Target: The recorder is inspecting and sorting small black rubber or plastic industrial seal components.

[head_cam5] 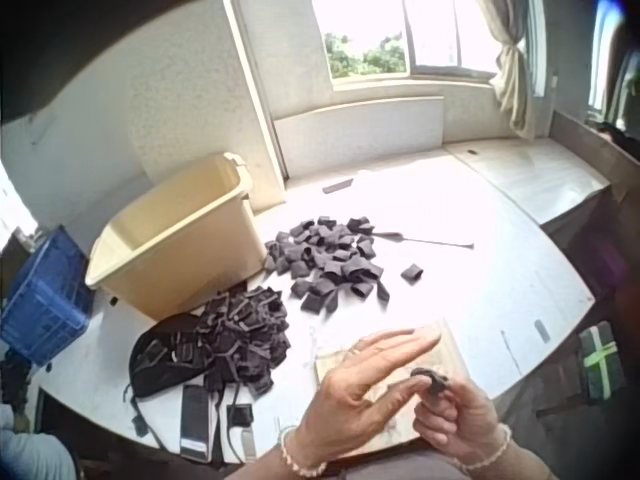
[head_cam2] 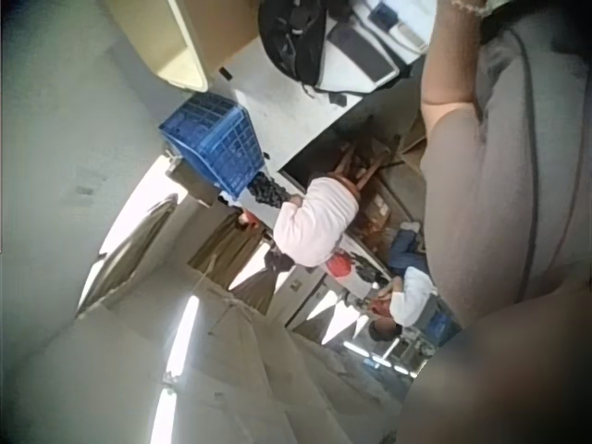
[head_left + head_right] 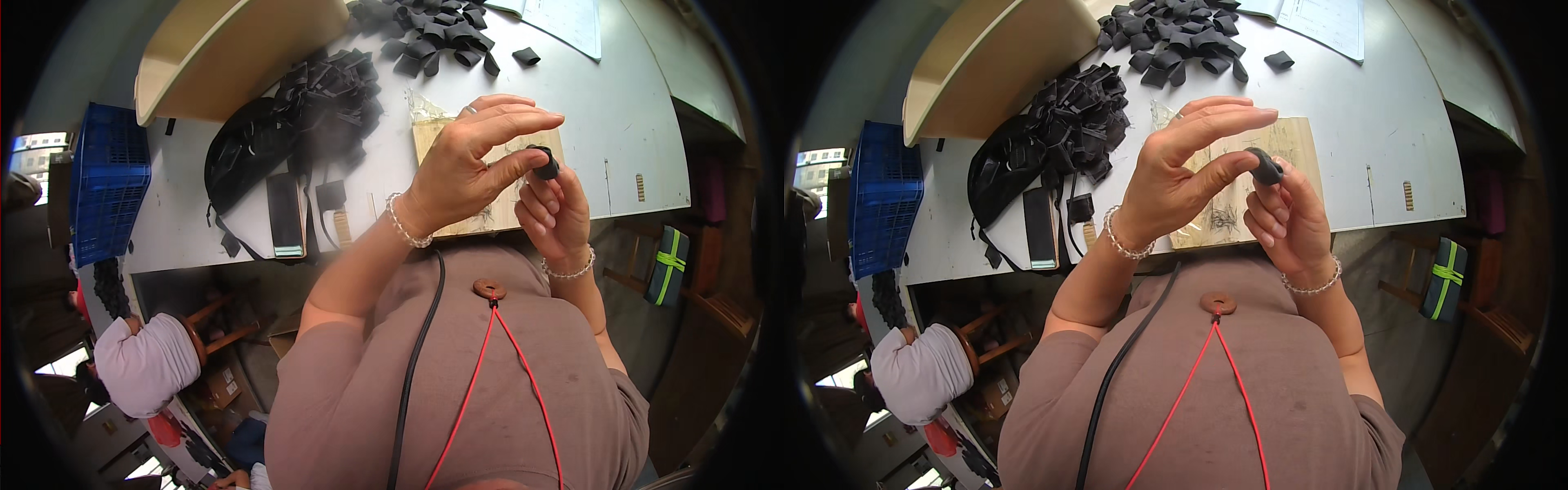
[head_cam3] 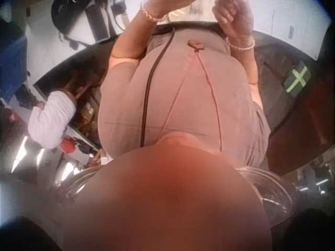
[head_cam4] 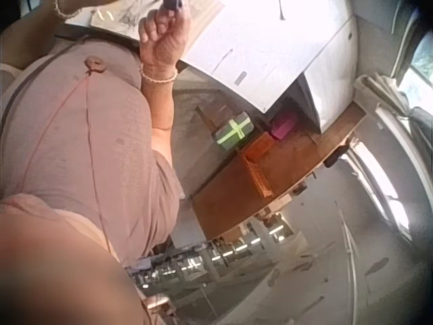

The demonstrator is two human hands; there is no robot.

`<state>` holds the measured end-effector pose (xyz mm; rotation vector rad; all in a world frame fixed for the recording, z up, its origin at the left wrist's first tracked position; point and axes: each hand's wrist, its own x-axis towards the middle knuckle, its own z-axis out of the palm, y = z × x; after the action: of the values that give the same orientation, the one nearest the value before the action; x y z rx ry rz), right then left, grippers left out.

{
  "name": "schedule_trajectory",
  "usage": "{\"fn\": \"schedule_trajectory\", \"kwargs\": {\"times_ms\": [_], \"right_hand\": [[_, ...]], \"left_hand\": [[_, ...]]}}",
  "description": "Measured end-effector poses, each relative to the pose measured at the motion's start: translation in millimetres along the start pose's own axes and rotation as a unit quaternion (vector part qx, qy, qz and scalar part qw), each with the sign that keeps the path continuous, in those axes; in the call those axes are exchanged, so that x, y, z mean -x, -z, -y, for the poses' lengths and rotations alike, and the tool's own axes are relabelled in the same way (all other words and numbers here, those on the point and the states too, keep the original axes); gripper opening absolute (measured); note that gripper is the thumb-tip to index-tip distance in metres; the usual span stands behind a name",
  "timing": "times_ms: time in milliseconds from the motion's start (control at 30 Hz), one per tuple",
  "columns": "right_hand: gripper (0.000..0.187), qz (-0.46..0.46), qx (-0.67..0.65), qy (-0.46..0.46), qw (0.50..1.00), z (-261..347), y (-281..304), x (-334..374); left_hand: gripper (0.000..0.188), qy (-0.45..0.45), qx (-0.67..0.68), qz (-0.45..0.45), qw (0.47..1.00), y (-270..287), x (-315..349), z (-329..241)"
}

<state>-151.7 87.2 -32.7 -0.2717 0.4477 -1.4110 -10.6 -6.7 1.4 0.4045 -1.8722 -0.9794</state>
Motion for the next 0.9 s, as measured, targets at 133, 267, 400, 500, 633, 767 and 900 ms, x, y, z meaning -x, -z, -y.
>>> {"fn": "schedule_trajectory", "kwargs": {"times_ms": [133,267,400,500,633,767,900], "right_hand": [[0.025,0.013,-0.02,0.005,1.0,1.7,6.1,-0.1],[0.026,0.022,-0.004,0.005,1.0,4.5,4.1,0.6],[0.027,0.027,-0.022,-0.006,0.999,4.8,4.3,1.3],[0.027,0.034,-0.045,-0.026,0.998,1.7,4.3,0.4],[0.025,0.03,-0.054,-0.032,0.998,1.7,-3.3,0.7],[0.021,0.025,-0.05,-0.038,0.998,-2.2,-9.0,-0.1],[0.019,-0.013,-0.019,-0.028,0.999,-1.1,-21.4,-0.1]], "left_hand": [[0.017,0.009,0.093,0.04,0.995,-4.7,-8.4,8.6],[0.019,-0.034,0.047,0.046,0.997,-1.8,-8.1,10.8],[0.018,-0.01,0.075,0.028,0.997,-3.3,-4.1,13.0],[0.015,0.028,0.141,0.011,0.99,-4.1,3.4,16.0],[0.014,0.069,0.236,-0.005,0.969,-7.8,12.0,25.0],[0.015,0.078,0.284,-0.027,0.955,-11.2,18.1,33.6],[0.019,0.13,0.332,-0.049,0.933,-15.5,24.3,33.8]]}}
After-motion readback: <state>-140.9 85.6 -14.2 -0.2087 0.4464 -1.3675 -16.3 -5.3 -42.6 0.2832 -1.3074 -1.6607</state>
